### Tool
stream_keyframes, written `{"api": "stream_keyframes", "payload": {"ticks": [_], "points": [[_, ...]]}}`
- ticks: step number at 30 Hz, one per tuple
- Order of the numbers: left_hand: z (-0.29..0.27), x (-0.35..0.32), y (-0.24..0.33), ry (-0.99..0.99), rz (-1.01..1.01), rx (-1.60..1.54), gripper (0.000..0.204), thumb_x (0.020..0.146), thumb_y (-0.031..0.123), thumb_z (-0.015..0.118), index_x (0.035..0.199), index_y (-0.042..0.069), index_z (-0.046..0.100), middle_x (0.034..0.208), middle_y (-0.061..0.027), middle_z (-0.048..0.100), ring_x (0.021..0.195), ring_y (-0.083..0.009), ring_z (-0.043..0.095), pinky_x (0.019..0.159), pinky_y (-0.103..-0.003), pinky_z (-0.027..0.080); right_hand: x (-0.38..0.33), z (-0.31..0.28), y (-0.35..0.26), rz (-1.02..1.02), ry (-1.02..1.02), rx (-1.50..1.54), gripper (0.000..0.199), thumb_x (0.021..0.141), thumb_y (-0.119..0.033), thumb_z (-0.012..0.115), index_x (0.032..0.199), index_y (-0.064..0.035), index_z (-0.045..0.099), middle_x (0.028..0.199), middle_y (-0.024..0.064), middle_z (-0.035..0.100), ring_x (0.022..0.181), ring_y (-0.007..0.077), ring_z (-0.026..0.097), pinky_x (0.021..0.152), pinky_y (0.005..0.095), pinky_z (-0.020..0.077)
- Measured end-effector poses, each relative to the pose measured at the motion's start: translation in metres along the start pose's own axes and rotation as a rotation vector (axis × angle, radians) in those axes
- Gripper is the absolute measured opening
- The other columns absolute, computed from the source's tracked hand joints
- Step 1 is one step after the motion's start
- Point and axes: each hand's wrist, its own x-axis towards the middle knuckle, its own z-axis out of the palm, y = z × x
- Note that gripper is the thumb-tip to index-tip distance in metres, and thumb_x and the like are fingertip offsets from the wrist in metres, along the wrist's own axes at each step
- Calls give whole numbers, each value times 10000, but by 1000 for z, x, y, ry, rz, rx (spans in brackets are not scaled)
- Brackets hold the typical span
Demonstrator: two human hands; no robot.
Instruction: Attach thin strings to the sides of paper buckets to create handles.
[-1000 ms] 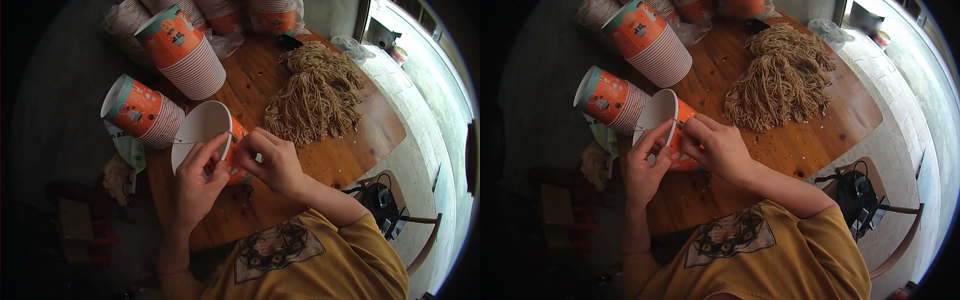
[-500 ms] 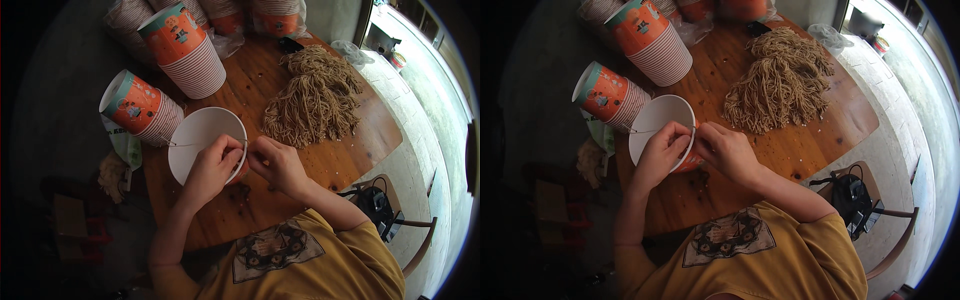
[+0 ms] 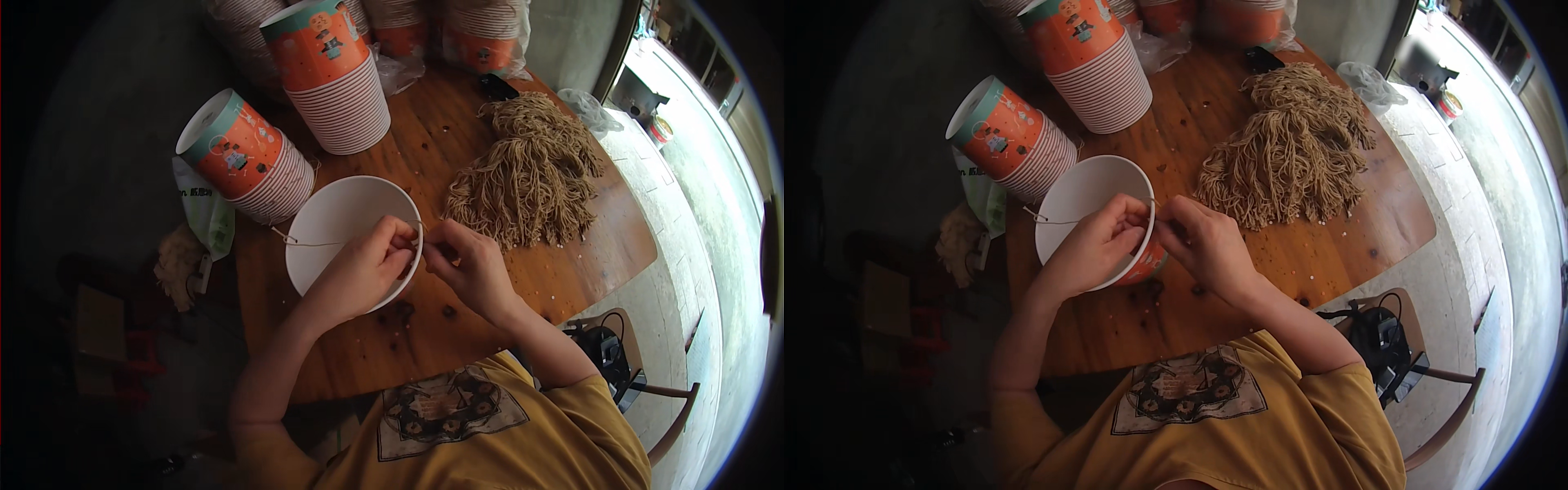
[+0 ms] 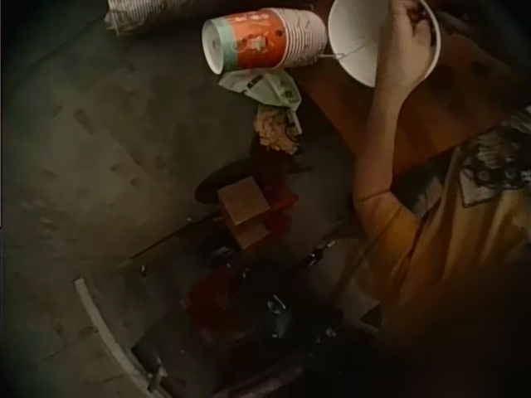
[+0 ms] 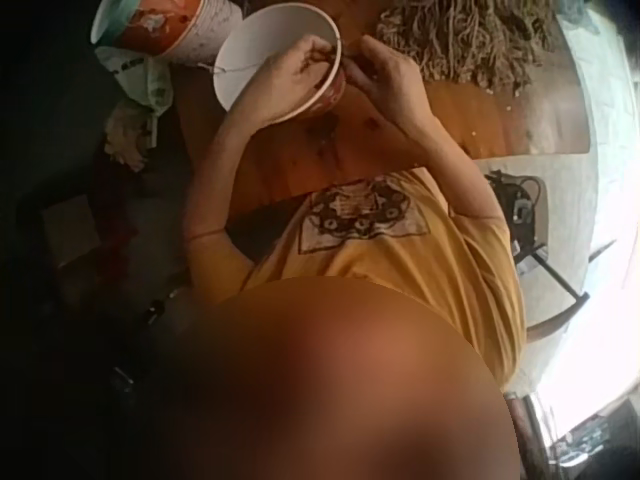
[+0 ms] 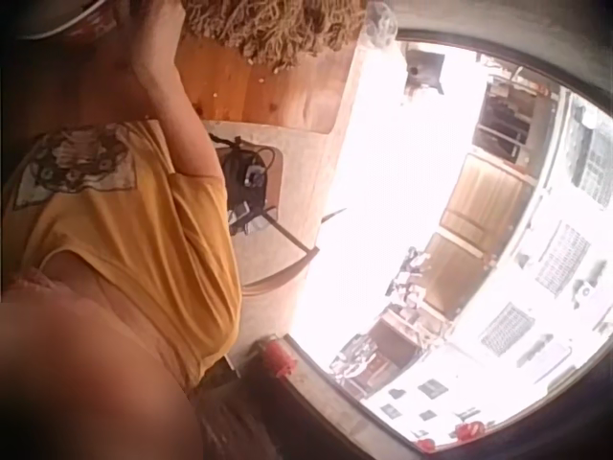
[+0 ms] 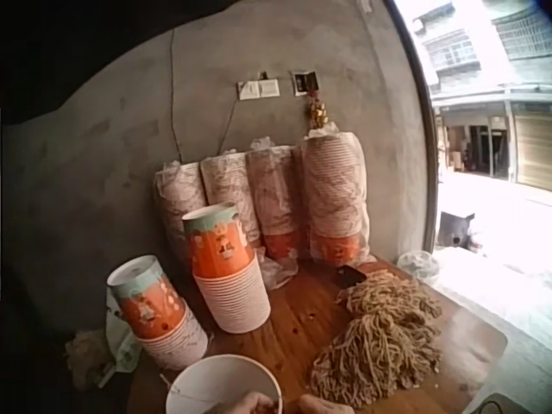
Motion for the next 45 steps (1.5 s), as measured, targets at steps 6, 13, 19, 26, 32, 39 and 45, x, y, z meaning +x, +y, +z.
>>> {"api": "stream_keyframes", "payload": {"ticks": [6, 13, 19, 26, 32, 39, 45], "points": [[3, 3, 4, 88, 21, 285, 103, 899, 70, 513, 959, -9, 487, 853, -169, 623, 810, -315, 625, 709, -383, 475, 1, 2, 0, 52, -24, 13, 98, 837, -82, 631, 884, -27, 564, 766, 129, 616, 654, 264, 633, 588, 335, 493], [-7, 1, 6, 127, 80, 285, 52, 877, 49, 513, 896, 13, 481, 834, -100, 610, 747, -188, 598, 660, -331, 467, 10, -17, -8, 219, -181, 124, 147, 848, -90, 632, 970, -28, 577, 729, 74, 607, 653, 144, 628, 590, 280, 482], [-20, -6, 7, 106, -1, -398, 70, 905, 81, 465, 841, 79, 495, 978, -89, 621, 878, -90, 551, 791, -256, 443, 30, -47, -16, -202, -267, -178, 197, 800, -71, 649, 978, -61, 565, 759, 35, 607, 779, 189, 621, 854, 352, 464], [-13, -1, 16, 64, -86, -714, 56, 934, 148, 494, 944, 93, 485, 887, -29, 602, 791, -89, 543, 741, -240, 436, 39, -57, -35, -484, -368, -212, 205, 753, 27, 595, 939, -58, 577, 844, 25, 616, 831, 204, 625, 1016, 439, 381], [8, 1, 22, 76, -61, -699, 87, 936, 107, 556, 963, 48, 499, 847, -7, 554, 759, -66, 529, 711, -221, 452, 59, -63, -51, -440, -493, -105, 192, 761, -11, 604, 945, -65, 602, 887, 31, 623, 902, 206, 593, 869, 355, 426], [16, -6, 19, 42, -9, -554, 115, 952, 129, 531, 1009, 30, 549, 861, -1, 565, 781, -61, 536, 732, -222, 452, 84, -56, -45, -420, -665, -118, 157, 799, -63, 606, 953, -94, 611, 874, 13, 621, 776, 173, 573, 844, 332, 369], [18, -7, 14, 10, -120, -570, 163, 945, 158, 550, 1031, 30, 603, 866, 23, 577, 791, -45, 519, 756, -205, 440, 91, -42, -39, -335, -718, -55, 165, 826, -79, 584, 977, -147, 584, 815, -1, 593, 747, 181, 596, 922, 468, 350]]}}
